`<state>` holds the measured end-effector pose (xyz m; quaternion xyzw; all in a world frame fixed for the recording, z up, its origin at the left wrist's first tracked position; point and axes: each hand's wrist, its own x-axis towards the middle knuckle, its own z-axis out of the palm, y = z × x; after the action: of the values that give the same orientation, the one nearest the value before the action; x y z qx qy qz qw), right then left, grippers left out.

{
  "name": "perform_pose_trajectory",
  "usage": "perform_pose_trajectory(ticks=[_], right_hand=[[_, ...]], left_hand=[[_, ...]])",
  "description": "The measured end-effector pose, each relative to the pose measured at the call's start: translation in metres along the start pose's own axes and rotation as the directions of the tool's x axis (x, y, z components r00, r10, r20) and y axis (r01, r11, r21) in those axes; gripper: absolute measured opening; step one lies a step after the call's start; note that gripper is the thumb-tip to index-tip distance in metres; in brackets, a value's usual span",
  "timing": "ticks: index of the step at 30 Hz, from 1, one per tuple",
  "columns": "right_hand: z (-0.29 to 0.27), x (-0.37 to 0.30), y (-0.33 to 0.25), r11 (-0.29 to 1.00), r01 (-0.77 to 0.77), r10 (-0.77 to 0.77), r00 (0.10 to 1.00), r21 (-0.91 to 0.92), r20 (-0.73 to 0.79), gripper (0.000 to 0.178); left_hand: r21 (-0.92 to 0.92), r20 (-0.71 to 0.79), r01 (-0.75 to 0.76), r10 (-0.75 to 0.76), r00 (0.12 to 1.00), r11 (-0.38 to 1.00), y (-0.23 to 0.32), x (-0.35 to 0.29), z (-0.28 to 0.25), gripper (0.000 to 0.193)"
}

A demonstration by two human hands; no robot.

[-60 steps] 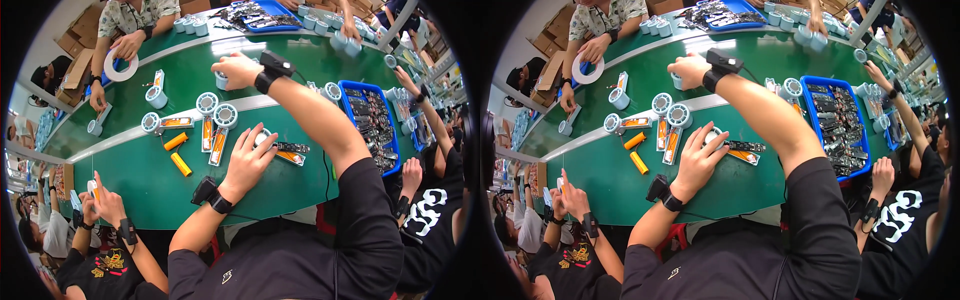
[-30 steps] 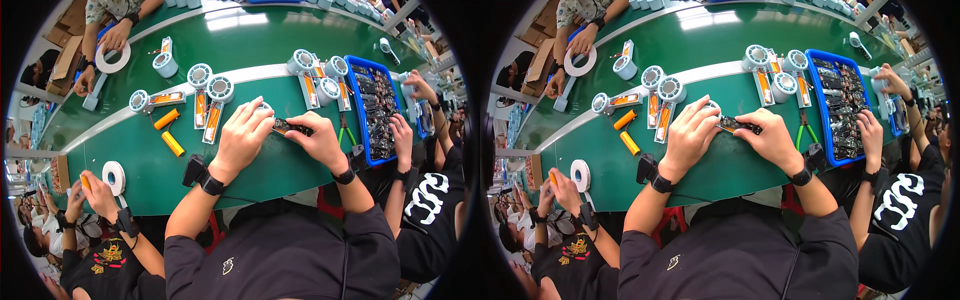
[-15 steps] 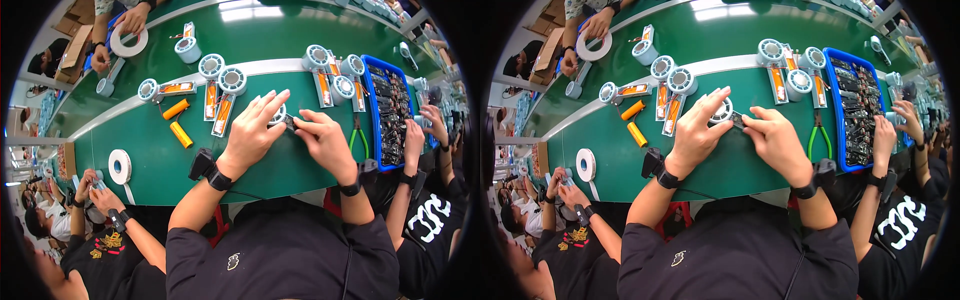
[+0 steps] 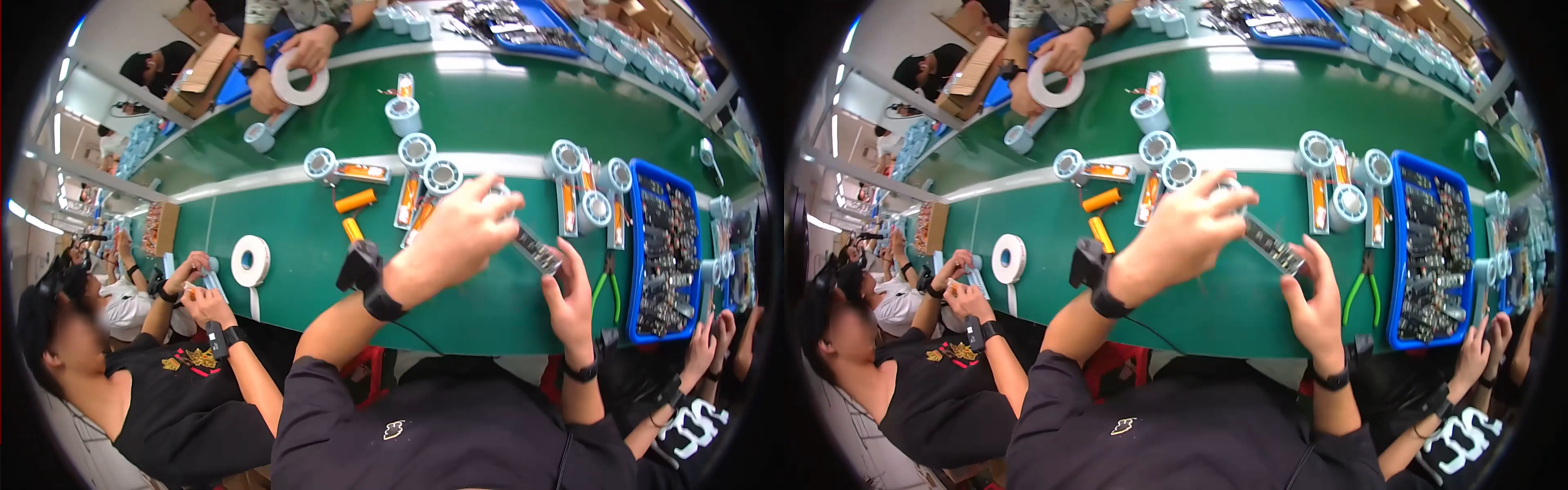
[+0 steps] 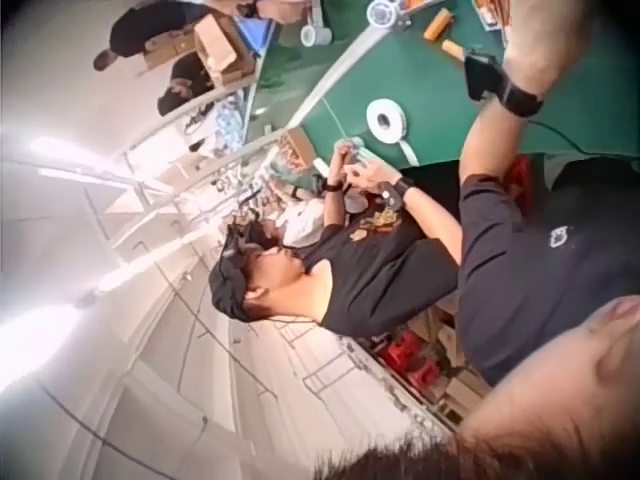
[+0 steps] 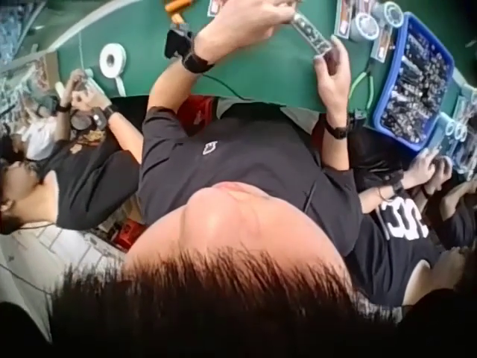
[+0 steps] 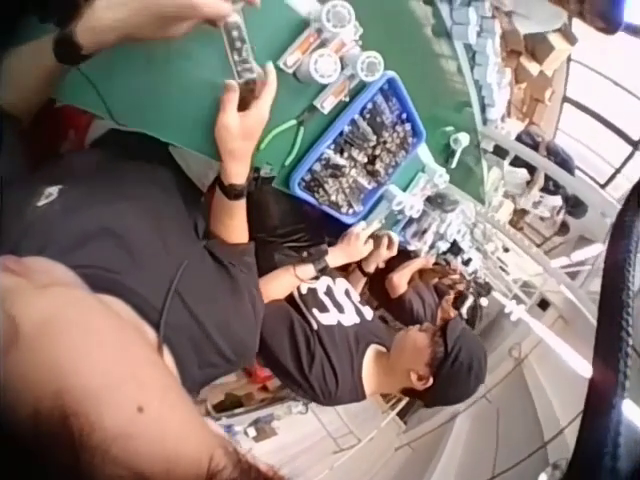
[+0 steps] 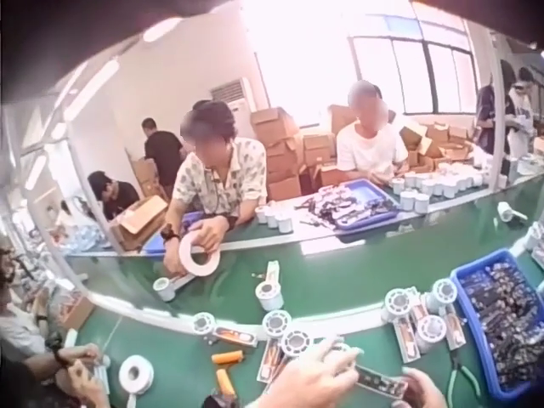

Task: The person picks up a circuit board and connects the battery and motor wires to it before pressing the board into a fan housing. They then set the partially assembled fan aside on the table and repeat the process.

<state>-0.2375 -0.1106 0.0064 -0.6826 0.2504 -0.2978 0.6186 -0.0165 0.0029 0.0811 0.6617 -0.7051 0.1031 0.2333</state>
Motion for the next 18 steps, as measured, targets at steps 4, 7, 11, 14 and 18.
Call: perform_pose_trajectory(ticks=[4,7,11,14,18], right_hand=[[-0.015,-0.016,-0.012,0.989,-0.082,0.098,0.986,-0.119,0.132,0.039],[-0.006,-0.021,-0.005,0.891,0.134,-0.054,0.980,-0.434,0.192,0.032],[-0.002,-0.017,-0.002,0.860,0.230,-0.149,0.967,-0.455,0.208,0.029],[-0.004,-0.016,-0.004,0.848,0.283,-0.190,0.952,-0.447,0.242,0.026],[-0.016,-0.017,-0.010,0.878,0.249,-0.154,0.956,-0.409,0.250,0.023]], left_hand=[[-0.129,-0.463,0.085,-0.136,0.876,0.988,-0.087,0.070,-0.028,0.007],[-0.086,-0.315,0.326,-0.336,0.888,0.941,-0.136,0.107,0.002,0.005],[0.140,-0.059,0.574,-0.572,0.818,0.807,-0.152,0.128,0.077,0.008],[0.217,-0.064,0.623,-0.626,0.778,0.752,-0.162,0.124,0.107,0.015],[0.451,0.055,0.443,-0.520,0.853,0.775,-0.145,0.146,0.061,0.041]])
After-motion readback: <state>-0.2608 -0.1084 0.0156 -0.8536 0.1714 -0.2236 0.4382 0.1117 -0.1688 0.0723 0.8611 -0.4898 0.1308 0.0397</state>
